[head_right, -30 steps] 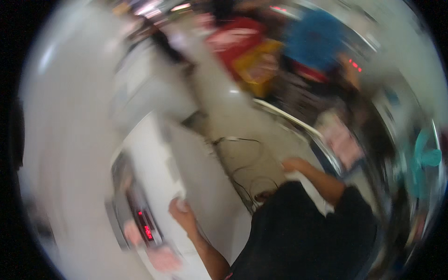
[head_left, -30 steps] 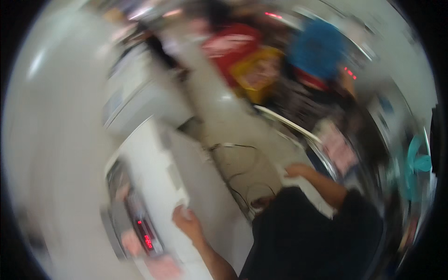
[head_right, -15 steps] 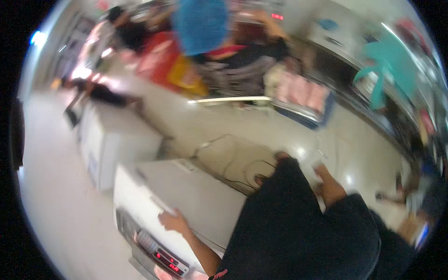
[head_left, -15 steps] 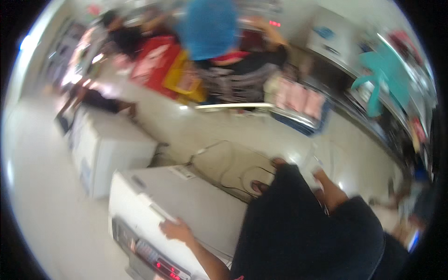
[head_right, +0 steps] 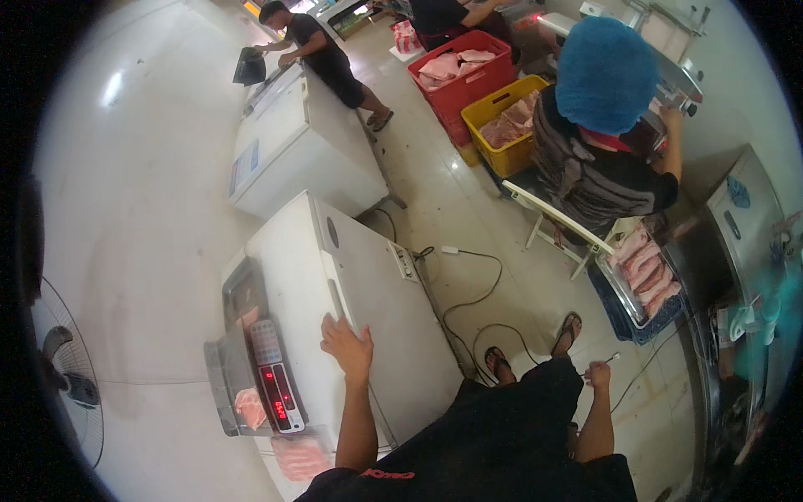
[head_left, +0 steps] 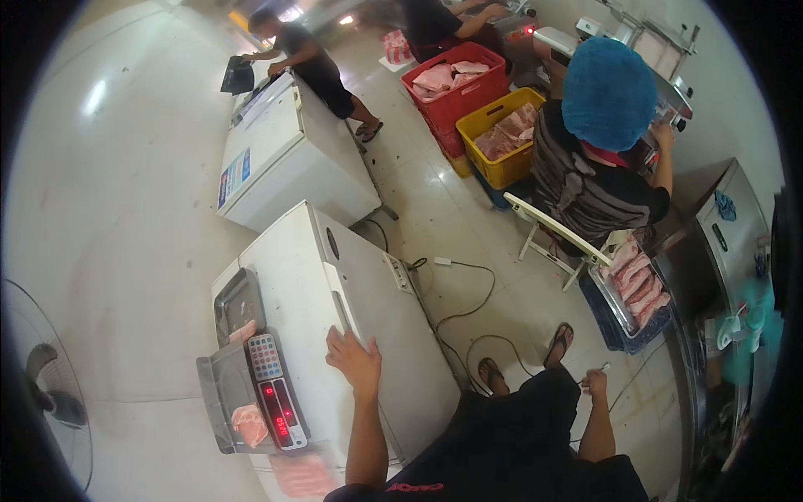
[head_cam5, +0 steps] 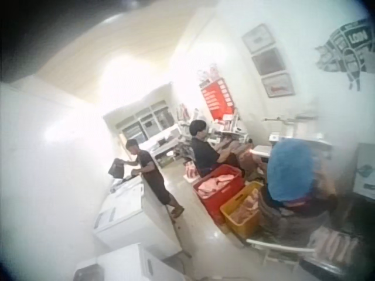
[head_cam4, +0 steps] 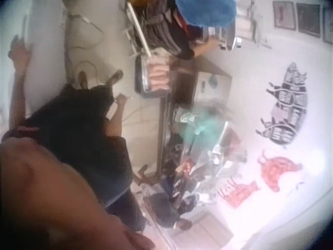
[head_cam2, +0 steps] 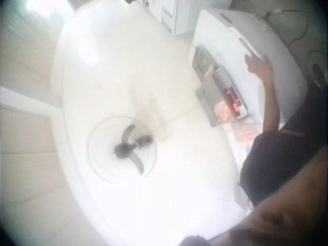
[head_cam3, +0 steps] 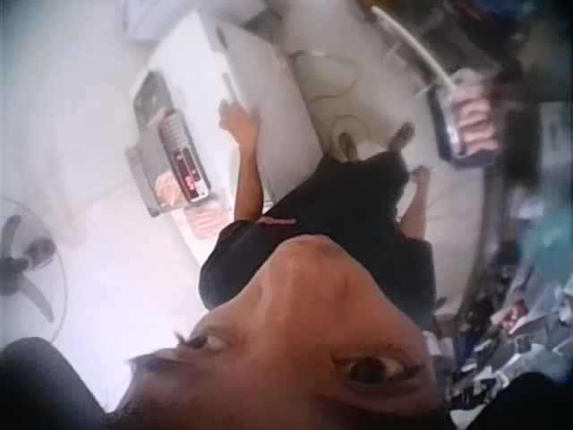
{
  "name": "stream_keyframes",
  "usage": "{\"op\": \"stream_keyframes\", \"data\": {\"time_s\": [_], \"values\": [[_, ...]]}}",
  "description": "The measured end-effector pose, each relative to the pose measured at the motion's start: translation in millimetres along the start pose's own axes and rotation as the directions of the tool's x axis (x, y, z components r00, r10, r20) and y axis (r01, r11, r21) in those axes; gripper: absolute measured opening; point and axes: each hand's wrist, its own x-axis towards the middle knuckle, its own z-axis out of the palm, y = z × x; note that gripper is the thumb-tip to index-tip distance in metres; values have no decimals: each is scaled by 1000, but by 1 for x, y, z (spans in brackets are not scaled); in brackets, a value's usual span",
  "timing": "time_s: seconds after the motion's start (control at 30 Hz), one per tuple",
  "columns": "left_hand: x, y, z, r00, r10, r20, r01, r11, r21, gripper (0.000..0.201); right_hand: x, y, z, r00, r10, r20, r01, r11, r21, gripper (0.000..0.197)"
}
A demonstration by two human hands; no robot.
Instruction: The person places pork belly slices onto a scale, arranges them inside plastic bags by hand, and sets the filled bags onto a table.
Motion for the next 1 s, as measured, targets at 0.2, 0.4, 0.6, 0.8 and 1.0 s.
{"op": "stream_keyframes", "data": {"time_s": [0.2,0.4,0.6,0.8,1.0], "values": [[22,15,3,994,-95,46,83,973,216,66,74,-47,11,999,-21,27,20,999,30,26],[13,-25,90,985,-173,4,168,960,223,78,244,24,-40,926,-348,147,267,327,-906,18],[26,14,51,990,-136,-32,130,811,570,79,293,-55,-81,912,-81,-402,-116,889,-442,36],[39,16,60,979,-90,183,-48,768,638,104,393,-109,-143,773,9,-635,-184,960,-210,45],[19,85,69,961,-89,263,-107,756,645,104,473,-170,-128,724,16,-689,-219,954,-207,55]]}}
